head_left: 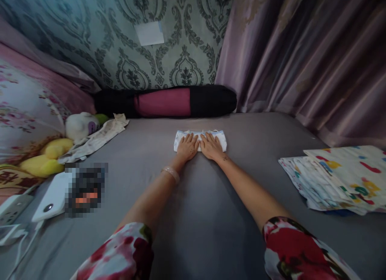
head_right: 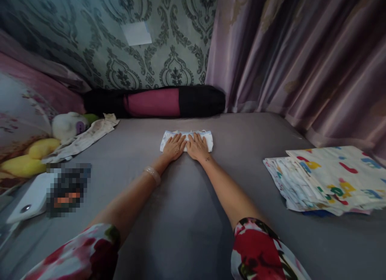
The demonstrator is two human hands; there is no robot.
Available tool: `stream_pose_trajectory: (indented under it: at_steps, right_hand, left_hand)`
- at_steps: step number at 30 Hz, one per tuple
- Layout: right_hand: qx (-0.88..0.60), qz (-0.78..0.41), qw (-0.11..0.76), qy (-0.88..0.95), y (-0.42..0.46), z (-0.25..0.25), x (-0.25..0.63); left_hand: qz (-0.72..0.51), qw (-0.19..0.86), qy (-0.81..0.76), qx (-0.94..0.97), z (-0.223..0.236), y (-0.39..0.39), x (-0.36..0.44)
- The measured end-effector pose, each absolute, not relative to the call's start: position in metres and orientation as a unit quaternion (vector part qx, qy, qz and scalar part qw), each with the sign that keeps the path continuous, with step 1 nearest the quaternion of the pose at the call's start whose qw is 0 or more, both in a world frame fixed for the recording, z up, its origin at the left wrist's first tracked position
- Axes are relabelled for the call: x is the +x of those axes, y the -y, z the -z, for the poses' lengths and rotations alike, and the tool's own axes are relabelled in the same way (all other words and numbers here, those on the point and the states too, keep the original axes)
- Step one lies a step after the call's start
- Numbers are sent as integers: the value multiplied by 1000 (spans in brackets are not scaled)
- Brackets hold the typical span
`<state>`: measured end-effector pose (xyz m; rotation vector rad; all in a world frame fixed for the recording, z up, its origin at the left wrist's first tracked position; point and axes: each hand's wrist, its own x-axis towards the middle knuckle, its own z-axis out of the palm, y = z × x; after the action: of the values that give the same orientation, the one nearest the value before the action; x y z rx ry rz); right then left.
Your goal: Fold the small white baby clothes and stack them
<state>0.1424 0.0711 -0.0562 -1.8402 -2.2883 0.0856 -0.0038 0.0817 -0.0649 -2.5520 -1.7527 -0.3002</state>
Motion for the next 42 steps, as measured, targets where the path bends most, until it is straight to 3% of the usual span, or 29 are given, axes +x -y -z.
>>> stream_pose_trajectory:
  at_steps: [15,21,28,42]
  right_hand:
    - [-623,-55,91,775,-76,49,138]
    - [-600,-45,137,787,-79,47,120]
    - [-591,-5,166,789,-76,65,111]
    - [-600,-28,127,789,-82,48,102]
  left_hand:
    - [101,0,574,-812,62,-79,-2]
    - [143,63,600,-785,65,-75,-11]
    - [129,27,612,-780,71,-76,-19]
    - [167,17,650,-742,67,-60,-51]
